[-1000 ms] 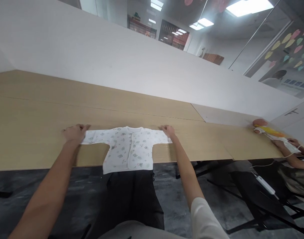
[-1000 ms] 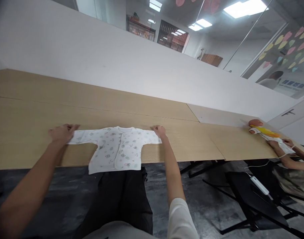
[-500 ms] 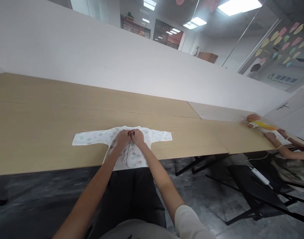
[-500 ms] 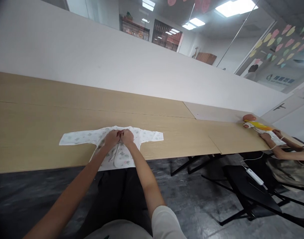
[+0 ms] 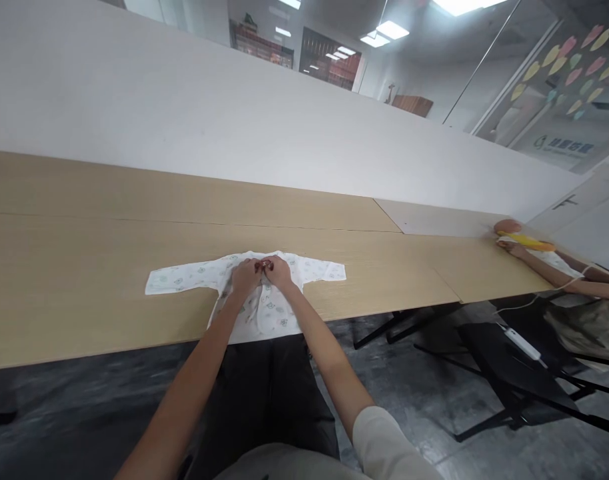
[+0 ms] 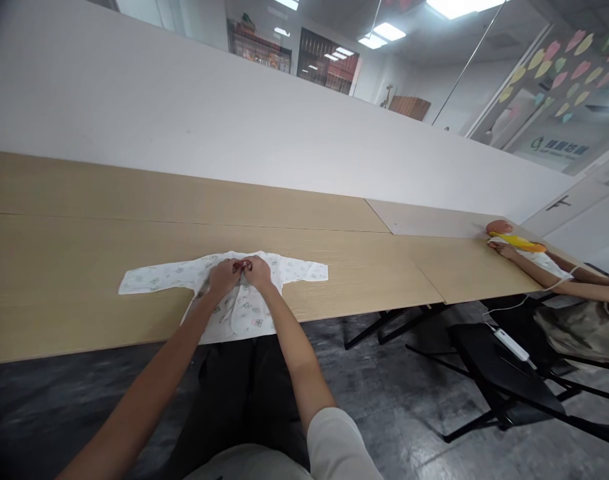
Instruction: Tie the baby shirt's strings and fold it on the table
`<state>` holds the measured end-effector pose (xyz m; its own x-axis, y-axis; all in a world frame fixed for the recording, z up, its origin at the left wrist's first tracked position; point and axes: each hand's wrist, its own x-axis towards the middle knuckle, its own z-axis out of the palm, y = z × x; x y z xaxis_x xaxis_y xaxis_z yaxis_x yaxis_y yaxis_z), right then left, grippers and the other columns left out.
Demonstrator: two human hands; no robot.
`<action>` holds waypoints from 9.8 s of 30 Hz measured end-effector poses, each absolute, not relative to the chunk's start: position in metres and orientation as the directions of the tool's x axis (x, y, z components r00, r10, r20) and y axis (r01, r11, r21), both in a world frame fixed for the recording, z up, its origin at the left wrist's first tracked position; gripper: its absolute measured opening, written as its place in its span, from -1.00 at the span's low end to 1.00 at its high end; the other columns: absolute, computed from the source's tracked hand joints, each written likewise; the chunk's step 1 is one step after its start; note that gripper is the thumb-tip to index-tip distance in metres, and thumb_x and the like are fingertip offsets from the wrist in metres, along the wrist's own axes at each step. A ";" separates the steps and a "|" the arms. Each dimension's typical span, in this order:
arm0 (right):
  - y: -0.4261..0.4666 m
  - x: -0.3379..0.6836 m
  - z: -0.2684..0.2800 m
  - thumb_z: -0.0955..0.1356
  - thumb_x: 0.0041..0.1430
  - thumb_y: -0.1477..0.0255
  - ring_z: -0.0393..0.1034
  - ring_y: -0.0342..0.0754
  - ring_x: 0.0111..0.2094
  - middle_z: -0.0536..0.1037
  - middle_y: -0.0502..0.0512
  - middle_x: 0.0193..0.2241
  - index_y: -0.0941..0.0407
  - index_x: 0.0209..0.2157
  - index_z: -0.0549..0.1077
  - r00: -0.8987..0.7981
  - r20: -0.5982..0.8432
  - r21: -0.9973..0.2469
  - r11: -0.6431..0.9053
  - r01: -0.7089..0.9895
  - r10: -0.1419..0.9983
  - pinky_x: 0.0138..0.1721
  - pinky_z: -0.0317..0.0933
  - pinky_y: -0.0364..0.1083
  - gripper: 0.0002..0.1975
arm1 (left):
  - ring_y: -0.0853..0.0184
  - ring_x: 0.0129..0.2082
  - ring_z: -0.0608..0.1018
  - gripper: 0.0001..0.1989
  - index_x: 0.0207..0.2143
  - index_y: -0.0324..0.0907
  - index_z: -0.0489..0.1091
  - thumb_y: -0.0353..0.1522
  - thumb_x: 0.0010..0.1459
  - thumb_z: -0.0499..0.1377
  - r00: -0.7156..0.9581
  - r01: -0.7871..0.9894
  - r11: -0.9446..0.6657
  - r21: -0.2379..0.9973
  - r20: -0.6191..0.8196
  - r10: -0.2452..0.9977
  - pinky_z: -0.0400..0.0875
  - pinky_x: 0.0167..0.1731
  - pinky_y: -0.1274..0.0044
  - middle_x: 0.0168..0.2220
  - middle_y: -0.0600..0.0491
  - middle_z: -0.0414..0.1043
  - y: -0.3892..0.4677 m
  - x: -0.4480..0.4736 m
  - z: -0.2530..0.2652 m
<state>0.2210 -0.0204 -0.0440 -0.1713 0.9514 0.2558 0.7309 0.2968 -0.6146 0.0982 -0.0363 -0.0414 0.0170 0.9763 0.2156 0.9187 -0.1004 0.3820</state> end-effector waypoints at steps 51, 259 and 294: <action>-0.038 0.229 -0.036 0.24 0.07 0.64 0.37 -0.10 -0.25 0.45 0.14 -0.15 0.17 -0.12 0.43 0.082 0.357 -0.710 0.214 0.671 0.930 -0.11 0.26 -0.14 -0.67 | 0.13 -0.14 0.53 -0.68 -0.24 -0.20 0.52 -0.31 0.21 -0.02 0.095 0.906 -0.171 0.386 0.208 0.973 0.32 -0.04 0.37 -0.20 -0.13 0.55 -0.057 0.094 -0.033; -0.030 0.218 -0.053 0.31 0.19 0.59 0.53 -0.08 -0.21 0.64 0.09 -0.23 0.11 -0.22 0.52 0.066 0.243 -0.795 0.160 0.585 0.968 -0.07 0.34 -0.12 -0.81 | 0.17 -0.10 0.54 -0.71 -0.14 -0.20 0.48 -0.42 0.08 0.09 -0.043 0.764 -0.178 0.620 0.325 0.945 0.37 0.01 0.39 -0.15 -0.08 0.58 -0.033 0.093 -0.058; -0.067 0.221 -0.022 0.45 0.05 0.51 0.49 0.00 -0.29 0.63 0.11 -0.38 0.12 -0.34 0.56 -0.127 0.108 -0.590 0.166 0.790 0.986 -0.28 0.27 -0.13 -0.92 | 0.15 -0.06 0.51 -0.56 -0.19 -0.13 0.59 -0.49 0.05 -0.04 0.082 0.848 -0.180 0.498 0.212 0.974 0.32 0.07 0.33 -0.14 -0.09 0.54 -0.071 0.085 -0.051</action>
<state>0.2208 -0.0672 -0.0224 -0.1265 0.9860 0.1084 0.7901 0.1662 -0.5901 0.0846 -0.0713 -0.0507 0.0823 0.9737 0.2125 0.8480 -0.1804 0.4983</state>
